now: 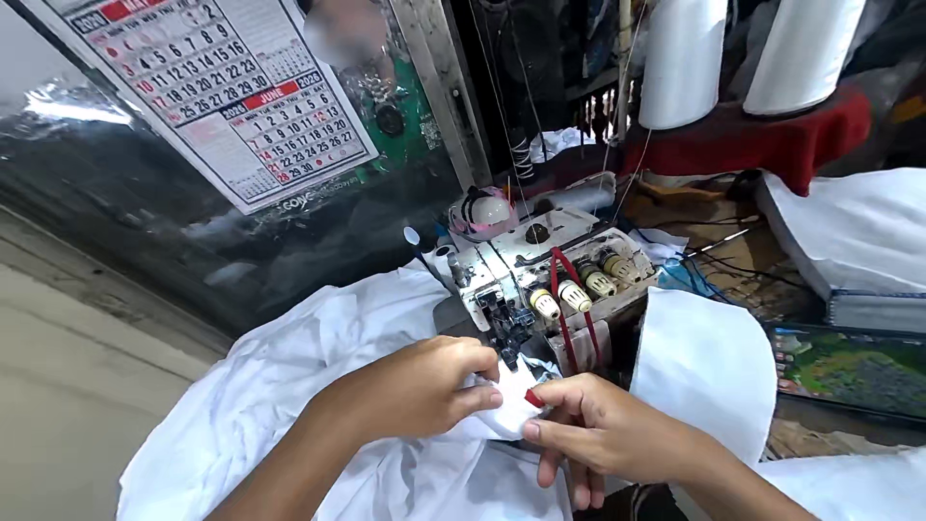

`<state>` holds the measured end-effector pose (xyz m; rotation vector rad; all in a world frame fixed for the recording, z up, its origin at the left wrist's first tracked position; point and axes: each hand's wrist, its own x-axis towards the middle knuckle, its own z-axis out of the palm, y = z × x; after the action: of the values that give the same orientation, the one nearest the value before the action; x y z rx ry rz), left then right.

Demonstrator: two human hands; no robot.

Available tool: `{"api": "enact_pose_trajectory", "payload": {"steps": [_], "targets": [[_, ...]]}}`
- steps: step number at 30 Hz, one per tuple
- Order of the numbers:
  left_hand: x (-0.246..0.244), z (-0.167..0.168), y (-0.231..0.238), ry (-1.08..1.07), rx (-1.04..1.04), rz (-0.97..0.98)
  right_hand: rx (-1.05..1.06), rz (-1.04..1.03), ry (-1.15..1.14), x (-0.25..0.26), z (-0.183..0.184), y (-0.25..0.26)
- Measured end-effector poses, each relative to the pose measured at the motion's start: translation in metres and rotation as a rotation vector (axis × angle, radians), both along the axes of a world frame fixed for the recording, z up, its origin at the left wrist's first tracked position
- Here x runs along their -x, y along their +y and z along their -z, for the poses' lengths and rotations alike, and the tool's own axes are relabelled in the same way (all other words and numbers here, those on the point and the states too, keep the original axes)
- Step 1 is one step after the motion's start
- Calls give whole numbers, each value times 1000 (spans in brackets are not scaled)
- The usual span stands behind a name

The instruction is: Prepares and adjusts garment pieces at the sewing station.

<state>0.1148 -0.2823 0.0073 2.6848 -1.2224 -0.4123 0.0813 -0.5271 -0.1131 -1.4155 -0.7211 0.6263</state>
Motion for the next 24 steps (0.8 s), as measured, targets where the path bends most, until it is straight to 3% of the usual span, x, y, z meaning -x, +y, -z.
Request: {"api": "enact_pose_trajectory", "payload": {"steps": [10,17,21,24], "targets": [[6,16,-2,-28,104,2,-22,73,-54,-1,9,-1],[29,81,12,-428,335,-230,44,263,-217,5,21,8],[17,83,43,-467,218,-337,188,60,-394,15,21,11],[43,79,37,-569,143,-346,63,157,-366,31,22,10]]}}
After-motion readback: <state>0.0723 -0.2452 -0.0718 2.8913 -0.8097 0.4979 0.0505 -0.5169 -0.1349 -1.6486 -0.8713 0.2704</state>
